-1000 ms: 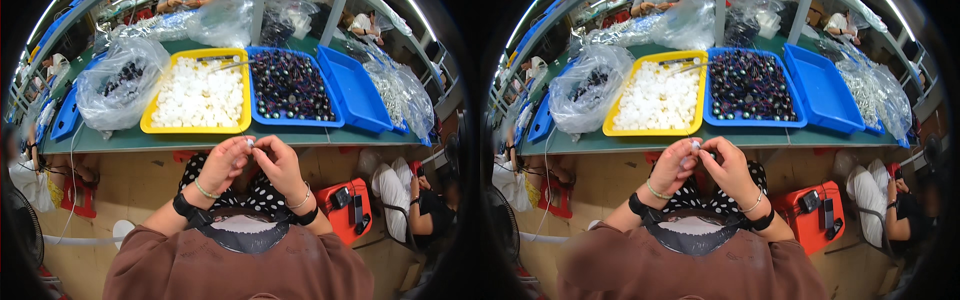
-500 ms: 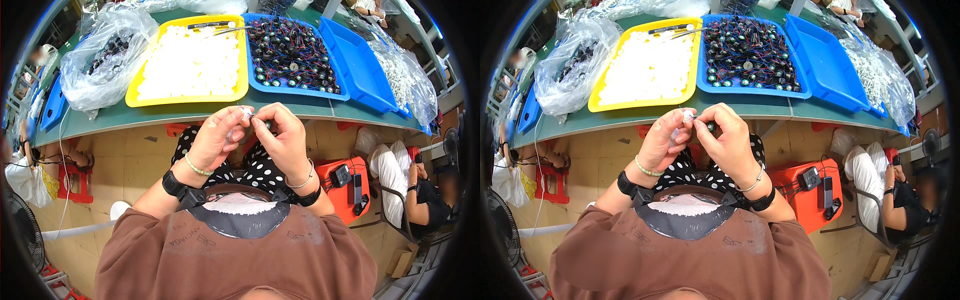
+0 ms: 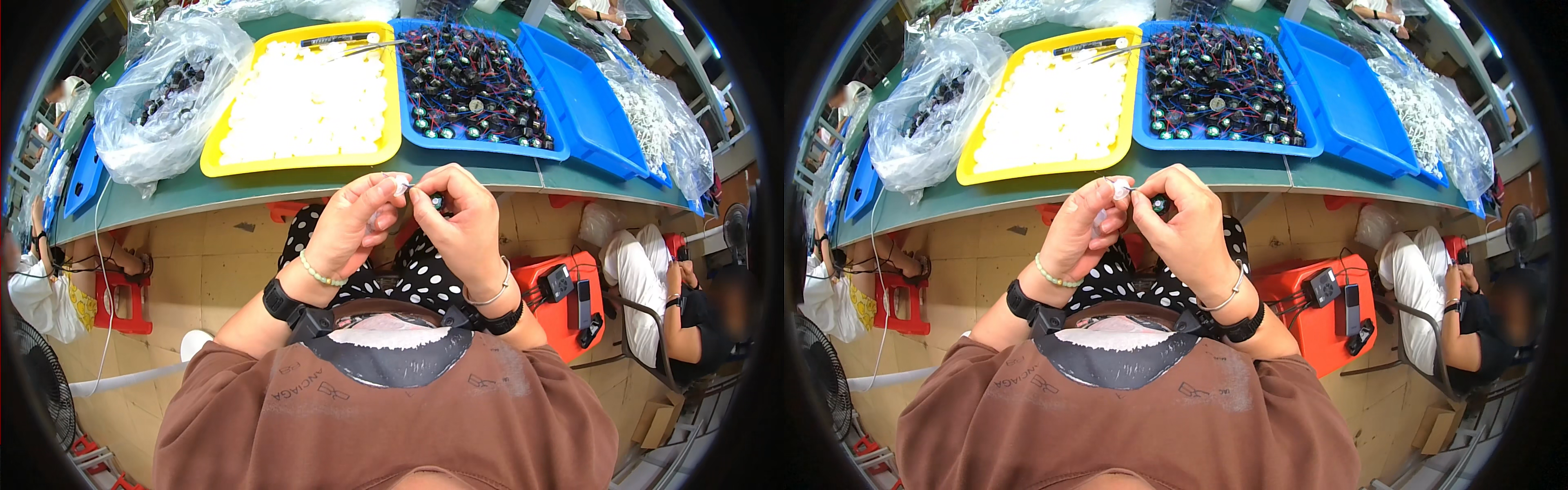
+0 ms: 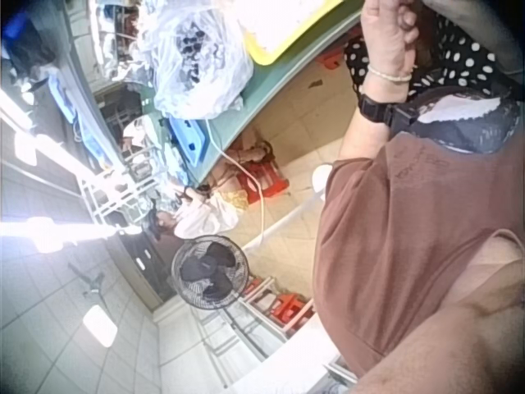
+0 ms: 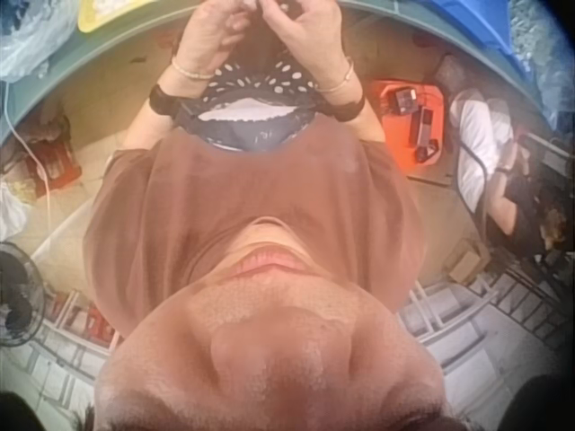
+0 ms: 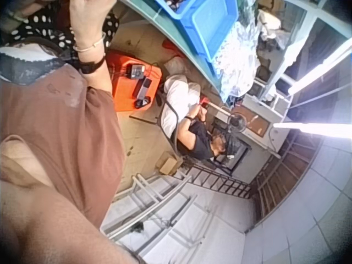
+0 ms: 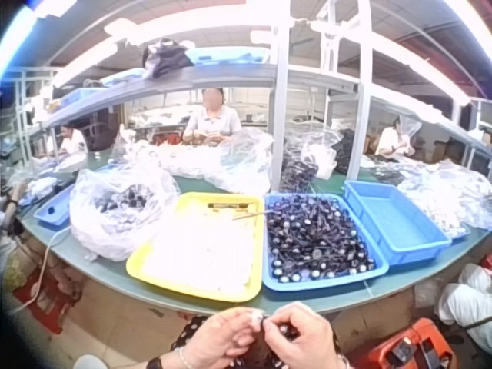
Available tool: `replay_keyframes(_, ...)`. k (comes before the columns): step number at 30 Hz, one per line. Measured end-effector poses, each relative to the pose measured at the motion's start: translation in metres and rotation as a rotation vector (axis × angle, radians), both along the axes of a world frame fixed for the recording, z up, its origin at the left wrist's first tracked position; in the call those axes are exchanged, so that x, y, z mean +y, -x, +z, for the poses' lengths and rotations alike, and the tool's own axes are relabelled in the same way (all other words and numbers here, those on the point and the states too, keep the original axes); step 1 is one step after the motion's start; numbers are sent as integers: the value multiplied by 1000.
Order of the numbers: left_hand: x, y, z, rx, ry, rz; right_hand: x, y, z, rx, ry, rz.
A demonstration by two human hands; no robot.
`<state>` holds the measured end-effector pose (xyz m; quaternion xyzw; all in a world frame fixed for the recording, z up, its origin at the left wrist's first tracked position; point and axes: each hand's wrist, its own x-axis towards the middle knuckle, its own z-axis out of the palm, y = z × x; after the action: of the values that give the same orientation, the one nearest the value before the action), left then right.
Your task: The recorder is assembling small electronic components, specifically inserting small black cylindrical parts into white plastic housings.
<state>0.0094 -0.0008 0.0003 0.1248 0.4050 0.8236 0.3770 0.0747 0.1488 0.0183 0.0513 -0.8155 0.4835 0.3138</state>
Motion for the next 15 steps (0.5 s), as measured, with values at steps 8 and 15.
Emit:
replay_keyframes(8,2,0,-2,-24,-26,8,-4,1,3,-17,20,-15)
replay_keyframes(15,1,0,-1,-1,-12,-11,-3,2,0,53,-19,-36)
